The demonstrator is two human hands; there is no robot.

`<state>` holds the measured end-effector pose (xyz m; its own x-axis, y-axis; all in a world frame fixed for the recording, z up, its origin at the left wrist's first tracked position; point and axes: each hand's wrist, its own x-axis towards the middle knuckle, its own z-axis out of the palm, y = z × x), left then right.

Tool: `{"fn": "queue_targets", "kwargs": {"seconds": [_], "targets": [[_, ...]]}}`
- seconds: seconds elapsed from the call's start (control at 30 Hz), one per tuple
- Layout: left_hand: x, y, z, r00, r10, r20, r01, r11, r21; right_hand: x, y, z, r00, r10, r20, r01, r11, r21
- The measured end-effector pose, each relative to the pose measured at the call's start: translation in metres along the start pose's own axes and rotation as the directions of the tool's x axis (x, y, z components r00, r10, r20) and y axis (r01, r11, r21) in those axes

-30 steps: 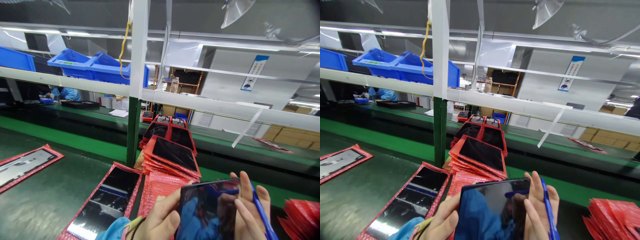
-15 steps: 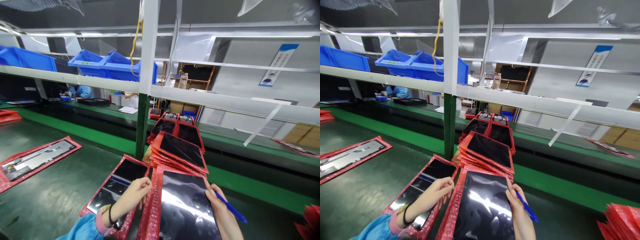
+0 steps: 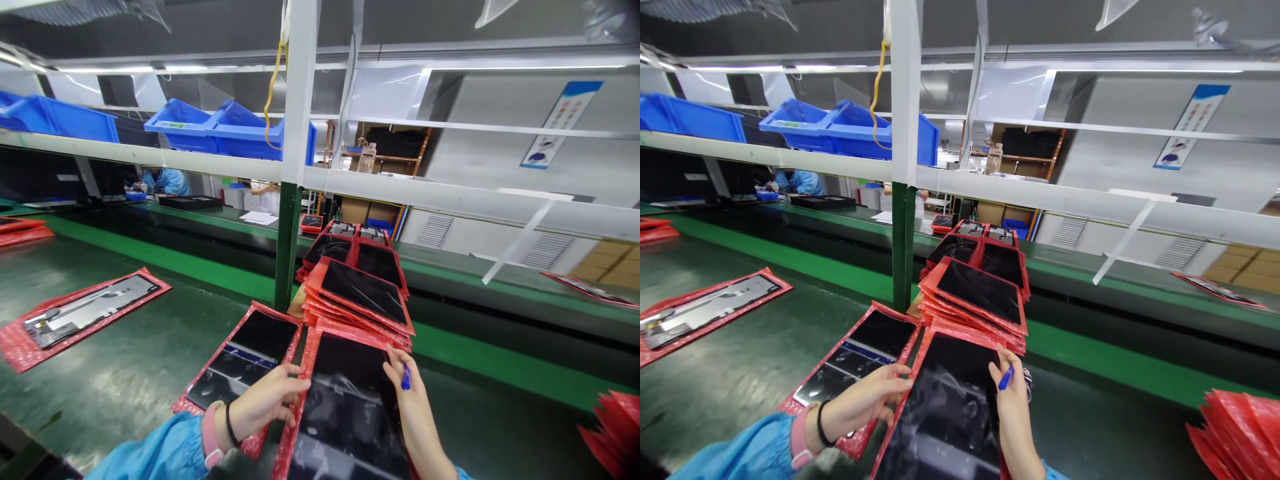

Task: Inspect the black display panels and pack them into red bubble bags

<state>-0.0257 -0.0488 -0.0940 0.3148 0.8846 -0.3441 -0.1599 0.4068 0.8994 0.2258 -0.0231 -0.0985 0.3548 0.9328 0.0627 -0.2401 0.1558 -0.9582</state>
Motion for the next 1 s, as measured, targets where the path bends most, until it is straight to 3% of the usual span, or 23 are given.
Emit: {"fn": "queue_targets", "kwargs": {"seconds": [0.1,0.3,0.4,0.5,0.57,0.67,0.73,0.87,1.0], "targets": [[0.002,0.009,0.008,0.999,0.013,0.039,-0.013,1.000,0.008,-0.005,0.003,0.005,0.999,-0.046,0.018,0.046,0.999,-0.009],[-0.001,0.021,0.039,0.985,0.150,0.082,-0.144,0.987,-0.073,-0.007,0.008,0.005,0.993,-0.113,0.023,0.113,0.994,-0.010],[-0.008,0.021,0.033,0.986,0.158,0.060,-0.150,0.981,-0.120,-0.007,0.006,-0.009,0.989,-0.149,0.014,0.149,0.989,-0.021],[-0.024,0.026,0.002,0.987,0.158,-0.006,-0.157,0.981,-0.115,0.001,0.009,-0.041,0.967,-0.250,0.053,0.256,0.942,-0.219],[-0.039,0.033,-0.028,0.981,0.123,-0.152,-0.137,0.987,-0.085,0.011,0.015,-0.068,0.918,-0.351,0.182,0.395,0.803,-0.445],[-0.057,0.045,-0.072,0.961,0.080,-0.265,-0.098,0.994,-0.055,0.026,0.029,-0.106,0.914,-0.346,0.212,0.402,0.702,-0.588],[-0.060,0.048,-0.098,0.970,0.050,-0.237,-0.061,0.997,-0.038,0.033,0.039,-0.122,0.911,-0.340,0.236,0.407,0.638,-0.654],[-0.042,0.039,-0.140,0.962,0.017,-0.274,-0.011,1.000,0.025,0.039,0.055,-0.132,0.877,-0.369,0.309,0.469,0.515,-0.718],[-0.014,0.023,-0.168,0.954,0.013,-0.301,0.014,0.996,0.089,0.041,0.059,-0.132,0.820,-0.427,0.382,0.550,0.399,-0.734]]}}
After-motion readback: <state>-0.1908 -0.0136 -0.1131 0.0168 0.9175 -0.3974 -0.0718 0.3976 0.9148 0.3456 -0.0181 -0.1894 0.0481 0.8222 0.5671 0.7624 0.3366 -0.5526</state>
